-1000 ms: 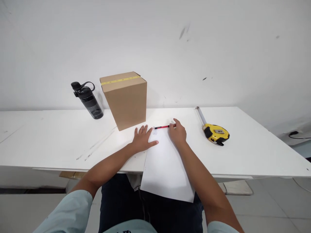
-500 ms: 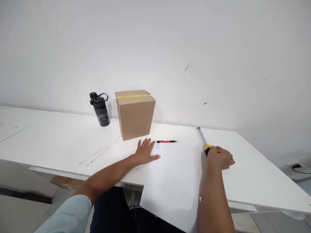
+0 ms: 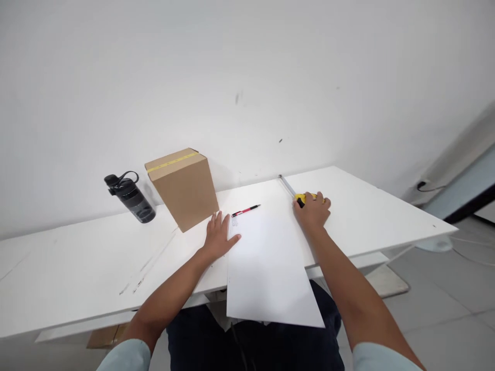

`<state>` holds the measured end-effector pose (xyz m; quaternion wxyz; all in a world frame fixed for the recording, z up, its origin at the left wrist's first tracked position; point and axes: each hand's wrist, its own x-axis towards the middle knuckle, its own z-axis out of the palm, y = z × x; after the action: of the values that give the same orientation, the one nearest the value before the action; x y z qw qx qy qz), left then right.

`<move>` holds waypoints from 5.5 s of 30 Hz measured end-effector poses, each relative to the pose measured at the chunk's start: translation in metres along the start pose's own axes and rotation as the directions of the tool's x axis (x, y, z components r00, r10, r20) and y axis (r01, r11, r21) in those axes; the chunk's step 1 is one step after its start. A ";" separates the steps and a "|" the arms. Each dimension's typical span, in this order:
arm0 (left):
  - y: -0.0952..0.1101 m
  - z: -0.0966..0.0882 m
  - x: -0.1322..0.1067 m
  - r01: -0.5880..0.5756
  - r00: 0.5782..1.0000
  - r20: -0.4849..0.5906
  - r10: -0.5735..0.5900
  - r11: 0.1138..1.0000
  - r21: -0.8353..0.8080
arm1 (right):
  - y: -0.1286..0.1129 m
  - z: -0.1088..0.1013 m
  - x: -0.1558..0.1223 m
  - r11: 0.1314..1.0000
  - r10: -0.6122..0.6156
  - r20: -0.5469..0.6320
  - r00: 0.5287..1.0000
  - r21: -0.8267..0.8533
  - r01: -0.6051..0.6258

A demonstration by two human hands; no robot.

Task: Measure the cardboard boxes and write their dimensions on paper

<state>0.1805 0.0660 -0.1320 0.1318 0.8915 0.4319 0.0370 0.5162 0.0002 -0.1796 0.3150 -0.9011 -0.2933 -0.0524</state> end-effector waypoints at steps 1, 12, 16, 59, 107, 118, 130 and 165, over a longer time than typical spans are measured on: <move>0.003 -0.003 -0.001 -0.050 0.996 -0.071 0.053 0.997 0.052 | 0.000 0.001 0.001 1.000 0.002 0.003 1.000 0.000 -0.002; 0.012 -0.208 0.003 0.206 0.781 -0.624 0.027 0.932 0.298 | 0.004 0.001 0.004 0.998 -0.002 0.047 0.999 0.063 -0.001; -0.024 -0.210 -0.015 0.273 0.800 -0.598 -0.050 0.918 0.289 | 0.006 0.002 0.003 0.997 0.001 0.046 0.999 0.081 -0.005; -0.090 -0.106 -0.147 -0.042 0.814 -0.260 -0.519 0.395 -0.918 | 0.010 -0.018 -0.015 0.904 -0.325 -0.087 0.942 0.265 0.336; -0.033 -0.146 -0.077 0.129 0.991 0.060 -0.117 0.957 -0.261 | -0.123 -0.170 -0.124 0.625 -0.722 0.092 0.685 0.512 0.590; -0.028 -0.158 -0.076 0.124 0.988 0.108 -0.110 0.983 -0.137 | -0.094 -0.182 -0.128 0.557 -0.770 0.034 0.637 0.523 0.645; -0.021 -0.161 -0.079 0.239 0.965 0.132 -0.225 0.965 -0.108 | -0.085 -0.208 -0.135 0.604 -0.733 0.034 0.679 0.492 0.627; -0.023 -0.163 -0.083 0.143 0.987 0.100 -0.126 0.973 -0.181 | -0.087 -0.207 -0.134 0.669 -0.706 0.144 0.694 0.459 0.585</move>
<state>0.0821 0.0476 0.0227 0.2361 0.8445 0.4798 0.0294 0.3753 -0.1352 -0.0059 0.3924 -0.6532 -0.6465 0.0375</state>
